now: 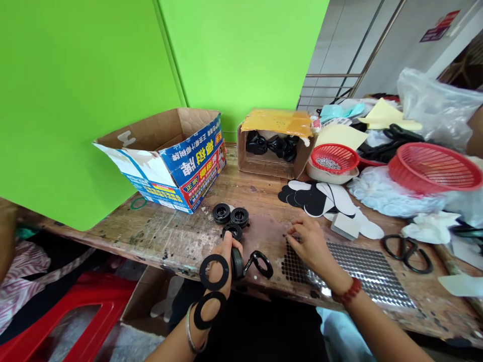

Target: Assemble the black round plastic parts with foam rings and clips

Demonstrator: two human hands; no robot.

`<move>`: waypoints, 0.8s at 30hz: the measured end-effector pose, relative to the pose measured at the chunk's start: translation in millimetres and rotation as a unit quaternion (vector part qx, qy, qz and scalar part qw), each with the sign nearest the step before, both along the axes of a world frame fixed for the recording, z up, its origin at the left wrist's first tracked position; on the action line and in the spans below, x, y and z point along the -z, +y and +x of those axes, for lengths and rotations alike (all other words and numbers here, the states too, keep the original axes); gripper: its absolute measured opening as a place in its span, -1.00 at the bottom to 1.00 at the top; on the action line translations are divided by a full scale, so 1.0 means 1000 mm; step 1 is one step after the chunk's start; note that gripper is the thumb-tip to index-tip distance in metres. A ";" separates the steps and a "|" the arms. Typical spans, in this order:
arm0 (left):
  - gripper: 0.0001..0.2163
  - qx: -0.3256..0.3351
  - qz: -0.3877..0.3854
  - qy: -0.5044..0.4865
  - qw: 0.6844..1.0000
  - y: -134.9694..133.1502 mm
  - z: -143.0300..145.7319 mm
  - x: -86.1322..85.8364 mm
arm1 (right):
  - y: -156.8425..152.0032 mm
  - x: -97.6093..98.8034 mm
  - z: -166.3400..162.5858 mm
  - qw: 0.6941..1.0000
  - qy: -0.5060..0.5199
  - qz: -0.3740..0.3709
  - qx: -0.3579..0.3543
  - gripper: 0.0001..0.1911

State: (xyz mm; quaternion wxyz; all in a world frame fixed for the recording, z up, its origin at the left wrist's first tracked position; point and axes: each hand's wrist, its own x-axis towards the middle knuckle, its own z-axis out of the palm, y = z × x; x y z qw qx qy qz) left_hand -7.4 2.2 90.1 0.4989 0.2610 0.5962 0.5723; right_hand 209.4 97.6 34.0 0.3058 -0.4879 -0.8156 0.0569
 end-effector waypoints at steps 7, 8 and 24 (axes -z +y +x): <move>-0.48 0.055 -0.009 0.081 0.995 0.000 0.002 -0.001 | 0.027 0.020 -0.002 0.990 -0.123 -0.064 0.026 -0.83; -0.47 0.055 -0.012 0.066 0.996 0.001 0.002 0.004 | 0.028 0.020 -0.003 0.989 -0.132 -0.065 0.025 -0.83; -0.40 0.040 -0.024 0.063 0.997 0.006 -0.001 0.028 | -0.001 0.002 -0.026 0.992 -0.110 0.052 0.010 -0.83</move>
